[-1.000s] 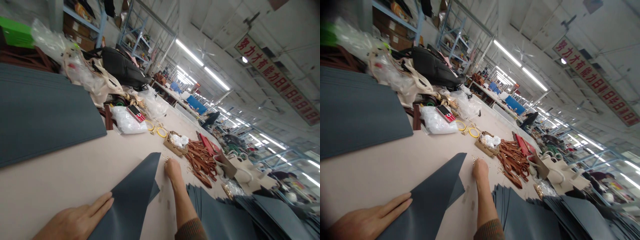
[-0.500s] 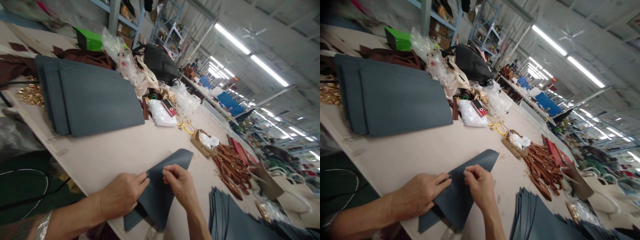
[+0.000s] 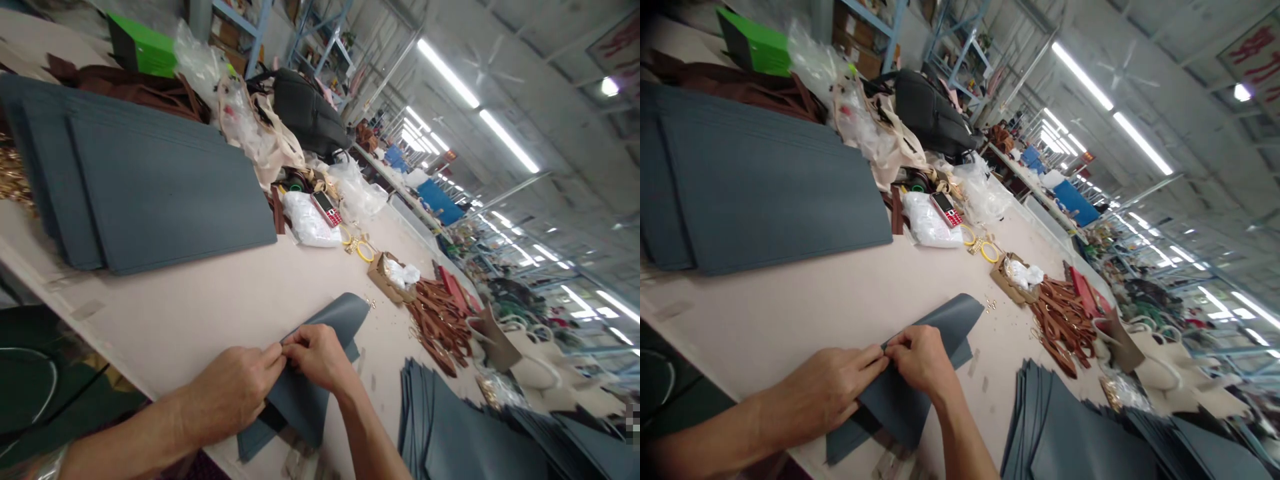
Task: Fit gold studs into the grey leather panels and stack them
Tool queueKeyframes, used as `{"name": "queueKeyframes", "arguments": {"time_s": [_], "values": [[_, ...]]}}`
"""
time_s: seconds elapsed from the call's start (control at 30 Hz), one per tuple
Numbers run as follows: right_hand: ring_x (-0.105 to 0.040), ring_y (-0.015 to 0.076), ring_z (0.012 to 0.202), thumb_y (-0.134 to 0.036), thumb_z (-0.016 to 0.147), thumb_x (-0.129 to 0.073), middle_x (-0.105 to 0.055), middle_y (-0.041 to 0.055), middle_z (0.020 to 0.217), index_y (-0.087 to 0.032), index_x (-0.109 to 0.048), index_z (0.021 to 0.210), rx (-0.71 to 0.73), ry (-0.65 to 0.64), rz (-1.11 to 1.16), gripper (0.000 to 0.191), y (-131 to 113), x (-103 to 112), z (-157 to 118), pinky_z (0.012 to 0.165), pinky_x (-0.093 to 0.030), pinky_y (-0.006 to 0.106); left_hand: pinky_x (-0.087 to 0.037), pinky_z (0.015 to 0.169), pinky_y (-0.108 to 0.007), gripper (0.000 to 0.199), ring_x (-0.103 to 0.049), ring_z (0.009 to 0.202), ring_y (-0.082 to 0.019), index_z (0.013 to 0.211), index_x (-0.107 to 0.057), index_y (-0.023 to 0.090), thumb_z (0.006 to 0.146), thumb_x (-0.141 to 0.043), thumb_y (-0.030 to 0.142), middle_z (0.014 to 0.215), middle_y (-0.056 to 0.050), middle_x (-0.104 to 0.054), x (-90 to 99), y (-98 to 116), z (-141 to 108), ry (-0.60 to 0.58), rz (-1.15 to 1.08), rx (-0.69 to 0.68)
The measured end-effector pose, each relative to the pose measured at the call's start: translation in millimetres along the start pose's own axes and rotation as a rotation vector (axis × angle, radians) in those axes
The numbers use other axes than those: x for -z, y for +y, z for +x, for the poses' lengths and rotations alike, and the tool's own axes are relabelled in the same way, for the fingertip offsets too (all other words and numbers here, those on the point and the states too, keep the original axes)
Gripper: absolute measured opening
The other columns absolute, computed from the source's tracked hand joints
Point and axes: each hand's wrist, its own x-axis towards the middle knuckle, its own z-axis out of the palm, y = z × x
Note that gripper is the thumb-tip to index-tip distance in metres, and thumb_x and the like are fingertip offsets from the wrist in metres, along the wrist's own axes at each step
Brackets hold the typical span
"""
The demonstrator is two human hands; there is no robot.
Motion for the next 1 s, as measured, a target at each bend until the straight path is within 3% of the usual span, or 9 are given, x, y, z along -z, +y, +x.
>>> {"name": "queueKeyframes", "arguments": {"time_s": [0.27,0.5,0.6,0.73,0.83,0.9,1.0], "values": [[-0.054,0.0094,0.041,-0.008,0.068,-0.061,-0.054,-0.0053,0.042,-0.018,-0.063,0.055,-0.304,-0.122,0.101,0.016,-21,7,11,0.039,-0.046,0.016,-0.057,0.085,-0.043,0.060,-0.068,0.098,-0.029,0.128,-0.057,0.012,0.071,-0.041,-0.002,0.119,-0.016,-0.065,-8.1,-2,0,0.002,-0.036,0.019],[-0.052,0.0106,0.036,-0.007,0.065,-0.065,-0.051,-0.0058,0.037,-0.018,-0.056,0.047,-0.410,-0.191,0.051,0.023,-28,12,21,0.037,-0.046,0.019,-0.057,0.085,-0.042,0.057,-0.069,0.099,-0.031,0.125,-0.062,0.015,0.075,-0.039,0.002,0.124,-0.016,-0.065,-6.8,-4,3,0.012,-0.048,0.032],[-0.055,0.0127,0.043,-0.015,0.065,-0.072,-0.054,-0.0049,0.042,-0.019,-0.061,0.053,-0.278,-0.049,-0.008,0.017,-18,8,11,0.042,-0.045,0.020,-0.057,0.086,-0.042,0.057,-0.069,0.100,-0.030,0.125,-0.063,0.018,0.074,-0.041,0.004,0.124,-0.013,-0.065,-3.4,-3,2,0.005,-0.069,0.061],[-0.065,0.0196,0.069,-0.026,0.070,-0.073,-0.068,0.0017,0.070,-0.020,-0.071,0.076,-0.025,0.386,-0.202,0.009,5,1,-20,0.066,-0.052,0.030,-0.056,0.086,-0.040,0.059,-0.069,0.101,-0.031,0.121,-0.066,0.022,0.070,-0.043,0.004,0.125,-0.011,-0.065,-2.7,-5,0,0.062,-0.063,0.059],[-0.060,0.0288,0.106,-0.022,0.074,-0.067,-0.067,0.0117,0.108,-0.017,-0.067,0.109,-0.024,0.741,-0.257,0.035,26,-2,-47,0.095,-0.046,0.043,-0.057,0.084,-0.038,0.058,-0.070,0.099,-0.031,0.118,-0.068,0.023,0.069,-0.042,0.004,0.122,-0.011,-0.067,-6.4,-9,-3,0.117,-0.074,0.013],[-0.054,0.0306,0.117,-0.024,0.073,-0.068,-0.061,0.0147,0.122,-0.015,-0.058,0.126,-0.053,0.827,-0.140,0.055,39,-5,-59,0.100,-0.043,0.045,-0.057,0.084,-0.037,0.058,-0.070,0.099,-0.031,0.118,-0.068,0.024,0.069,-0.044,0.006,0.121,-0.010,-0.068,-12.0,-13,-4,0.150,-0.094,-0.009],[-0.063,0.0251,0.100,-0.023,0.069,-0.069,-0.067,0.0090,0.109,-0.018,-0.055,0.131,-0.063,0.786,0.135,0.064,53,-7,-62,0.088,-0.051,0.036,-0.053,0.089,-0.034,0.058,-0.068,0.103,-0.030,0.116,-0.069,0.032,0.067,-0.051,0.009,0.122,-0.005,-0.067,-20.8,-14,-2,0.238,-0.205,-0.023]]}}
